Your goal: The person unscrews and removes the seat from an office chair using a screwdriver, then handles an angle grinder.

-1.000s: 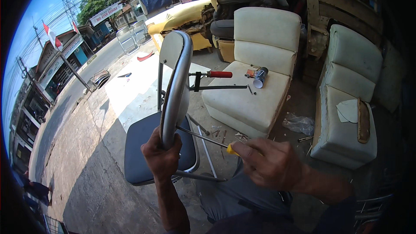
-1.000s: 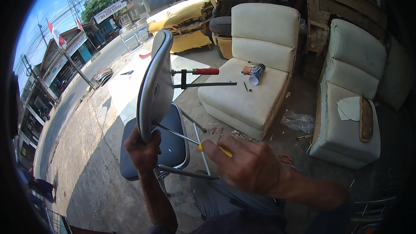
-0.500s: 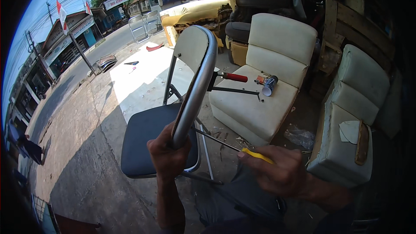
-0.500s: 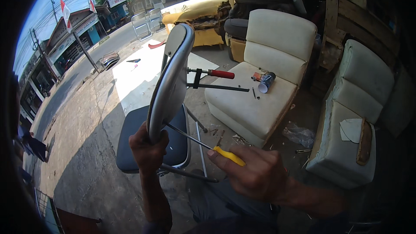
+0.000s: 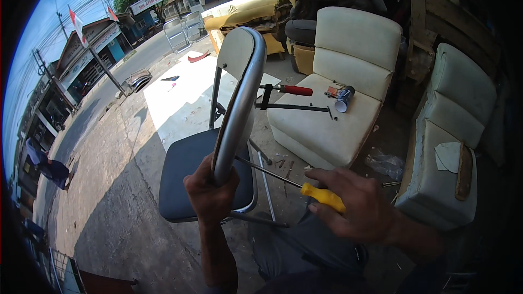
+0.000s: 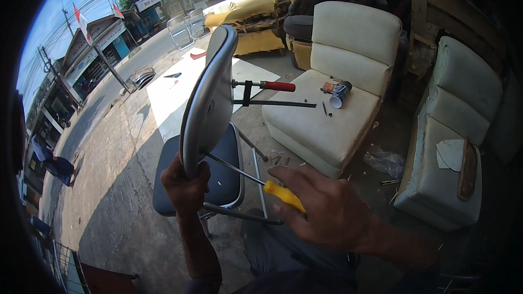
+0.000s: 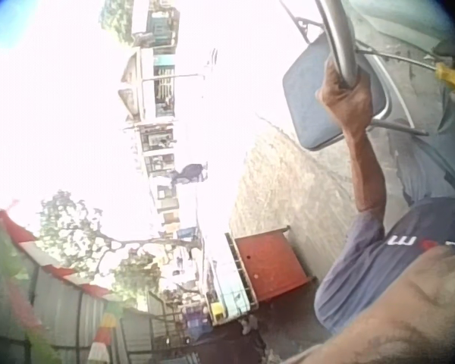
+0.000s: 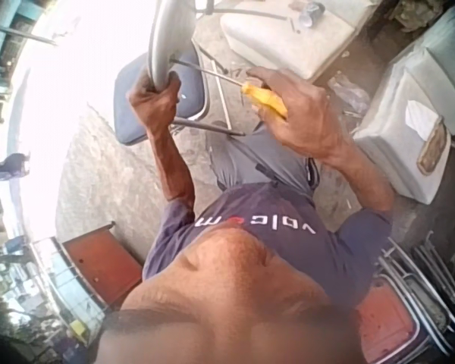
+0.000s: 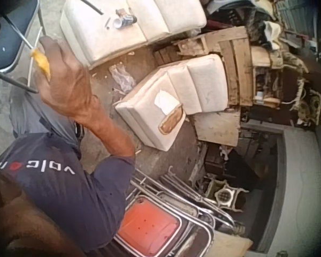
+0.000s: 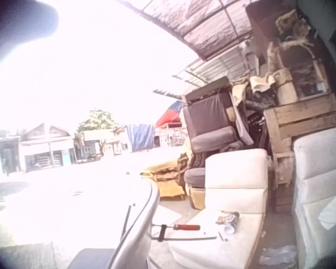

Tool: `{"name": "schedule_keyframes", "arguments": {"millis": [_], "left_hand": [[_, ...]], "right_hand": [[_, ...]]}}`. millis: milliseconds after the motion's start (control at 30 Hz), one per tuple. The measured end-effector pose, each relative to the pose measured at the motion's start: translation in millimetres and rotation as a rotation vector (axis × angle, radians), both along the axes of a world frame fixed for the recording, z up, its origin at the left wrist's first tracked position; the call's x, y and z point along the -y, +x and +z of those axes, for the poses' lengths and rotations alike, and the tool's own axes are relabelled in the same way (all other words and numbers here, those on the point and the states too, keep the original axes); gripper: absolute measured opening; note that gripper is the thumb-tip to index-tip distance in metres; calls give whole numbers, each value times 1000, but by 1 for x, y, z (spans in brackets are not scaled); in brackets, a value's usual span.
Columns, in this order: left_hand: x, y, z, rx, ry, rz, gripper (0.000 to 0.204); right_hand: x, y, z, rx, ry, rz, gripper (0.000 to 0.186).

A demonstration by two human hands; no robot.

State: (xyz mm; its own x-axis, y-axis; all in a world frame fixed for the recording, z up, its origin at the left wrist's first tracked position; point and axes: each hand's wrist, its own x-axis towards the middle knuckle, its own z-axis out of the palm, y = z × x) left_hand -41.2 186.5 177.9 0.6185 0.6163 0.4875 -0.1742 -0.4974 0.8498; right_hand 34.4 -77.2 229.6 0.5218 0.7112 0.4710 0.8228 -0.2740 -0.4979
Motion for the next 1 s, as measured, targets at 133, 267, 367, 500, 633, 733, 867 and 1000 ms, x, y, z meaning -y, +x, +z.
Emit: {"name": "schedule_keyframes", "arguments": {"millis": [133,267,367,500,633,733,867,1000], "left_hand": [[1,0,0,-20,31,13,34],[1,0,2,-24,42,12,35],[2,1,1,-9,29,7,35],[0,-1,3,-31,54,12,35],[-5,0,-2,27,63,-10,34],[-5,-3,0,106,178,3,29],[-7,5,4,133,270,-54,36],[-27,-10,5,139,245,-69,35]], "right_hand": [[2,-7,-11,707,-157,-50,45],[-4,-4,-10,232,56,29,43],[-2,-4,-2,1,97,66,41],[-3,0,3,-187,133,103,37],[-10,4,-2,-193,170,110,34],[-2,-5,-1,-158,53,38,37],[36,-2,-28,-358,180,-164,38],[44,-10,-53,-735,393,-401,39]]}}
